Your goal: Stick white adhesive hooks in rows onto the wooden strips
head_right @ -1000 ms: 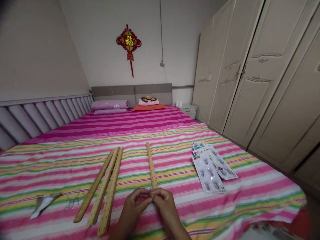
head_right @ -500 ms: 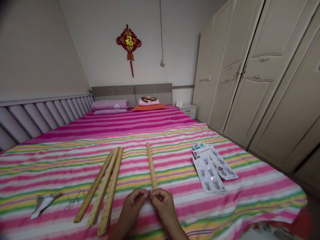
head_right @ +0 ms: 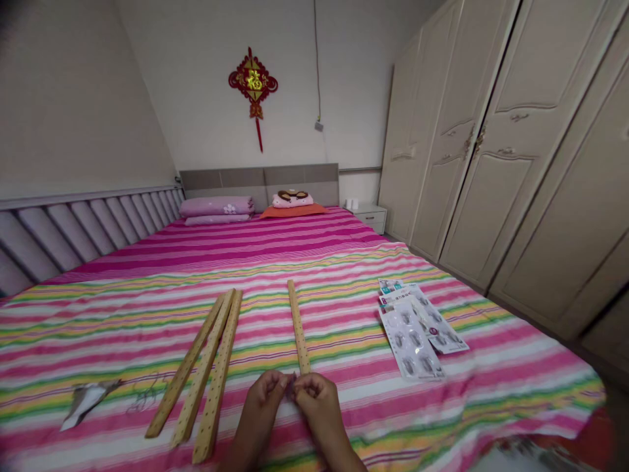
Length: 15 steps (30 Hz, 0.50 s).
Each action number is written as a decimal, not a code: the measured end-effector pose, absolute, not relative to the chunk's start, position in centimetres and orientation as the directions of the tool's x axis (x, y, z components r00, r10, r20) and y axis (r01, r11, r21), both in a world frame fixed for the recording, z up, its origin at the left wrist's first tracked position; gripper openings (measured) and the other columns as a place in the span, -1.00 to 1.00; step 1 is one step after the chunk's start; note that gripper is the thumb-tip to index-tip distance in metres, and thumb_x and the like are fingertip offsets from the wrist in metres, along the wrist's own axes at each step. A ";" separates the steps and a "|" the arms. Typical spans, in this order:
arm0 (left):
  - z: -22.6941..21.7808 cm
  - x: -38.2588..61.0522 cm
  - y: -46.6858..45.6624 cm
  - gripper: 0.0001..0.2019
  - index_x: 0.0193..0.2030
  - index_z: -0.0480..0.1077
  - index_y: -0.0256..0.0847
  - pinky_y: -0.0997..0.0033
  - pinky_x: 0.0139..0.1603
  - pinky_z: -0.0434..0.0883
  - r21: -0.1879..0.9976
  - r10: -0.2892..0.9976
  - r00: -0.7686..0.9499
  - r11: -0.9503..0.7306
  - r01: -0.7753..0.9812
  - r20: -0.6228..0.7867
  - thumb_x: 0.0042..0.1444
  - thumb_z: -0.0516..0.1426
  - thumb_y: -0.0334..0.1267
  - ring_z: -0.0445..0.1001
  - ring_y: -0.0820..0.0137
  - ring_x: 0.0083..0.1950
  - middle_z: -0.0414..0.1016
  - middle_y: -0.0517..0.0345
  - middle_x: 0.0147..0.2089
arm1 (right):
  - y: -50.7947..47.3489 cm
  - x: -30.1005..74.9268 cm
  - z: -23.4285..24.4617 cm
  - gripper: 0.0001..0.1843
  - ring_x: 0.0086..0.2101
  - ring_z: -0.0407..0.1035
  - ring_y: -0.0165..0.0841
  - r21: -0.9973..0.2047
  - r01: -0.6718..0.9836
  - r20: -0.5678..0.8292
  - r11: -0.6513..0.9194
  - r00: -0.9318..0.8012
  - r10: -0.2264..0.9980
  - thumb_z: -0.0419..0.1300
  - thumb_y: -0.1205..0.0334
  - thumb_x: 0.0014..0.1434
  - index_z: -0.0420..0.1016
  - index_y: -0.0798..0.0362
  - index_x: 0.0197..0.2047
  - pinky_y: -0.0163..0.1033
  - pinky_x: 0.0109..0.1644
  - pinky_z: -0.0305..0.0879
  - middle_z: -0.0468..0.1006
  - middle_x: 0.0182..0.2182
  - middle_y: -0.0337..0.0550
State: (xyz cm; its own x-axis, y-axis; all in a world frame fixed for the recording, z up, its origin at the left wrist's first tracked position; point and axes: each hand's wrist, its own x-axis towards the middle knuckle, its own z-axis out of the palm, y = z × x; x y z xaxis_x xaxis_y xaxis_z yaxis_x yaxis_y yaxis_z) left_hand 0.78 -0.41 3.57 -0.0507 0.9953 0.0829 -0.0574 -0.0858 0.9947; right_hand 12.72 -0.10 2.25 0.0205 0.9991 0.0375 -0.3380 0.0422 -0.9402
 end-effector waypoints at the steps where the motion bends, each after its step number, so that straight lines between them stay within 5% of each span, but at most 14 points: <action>1: 3.5 0.7 -0.3 -0.75 -0.55 0.34 -0.23 0.46 -0.35 0.30 0.993 0.996 -0.060 -0.068 -0.098 0.062 -0.05 0.20 -0.11 0.37 0.41 -0.44 0.40 0.23 -0.56 | -0.1 12.7 2.3 -0.92 -0.59 0.29 -0.42 -0.938 -0.345 0.039 0.041 0.015 0.999 0.25 0.39 -0.22 0.45 0.11 -0.67 -0.34 -0.46 0.20 0.46 -0.70 -0.27; 9: 2.3 0.3 0.2 -0.66 -0.56 0.37 -0.28 0.44 -0.42 0.37 0.901 0.975 -0.099 0.144 -0.409 -0.201 -0.30 0.32 -0.04 0.41 0.45 -0.50 0.47 0.13 -0.54 | 0.0 12.6 1.9 -0.90 -0.59 0.29 -0.42 -0.900 -0.434 0.056 0.038 -0.029 0.998 0.24 0.29 -0.17 0.43 0.09 -0.63 -0.32 -0.45 0.21 0.44 -0.69 -0.27; 15: 2.3 0.1 0.3 -0.70 -0.48 0.40 -0.28 0.55 -0.44 0.36 0.913 0.973 -0.179 0.062 -0.404 -0.145 -0.21 0.31 -0.09 0.40 0.51 -0.48 0.45 0.21 -0.52 | 0.0 12.9 1.6 -0.85 -0.55 0.29 -0.42 -0.903 -0.423 0.087 0.071 -0.020 0.996 0.28 0.24 -0.13 0.43 0.09 -0.61 -0.33 -0.41 0.20 0.43 -0.65 -0.27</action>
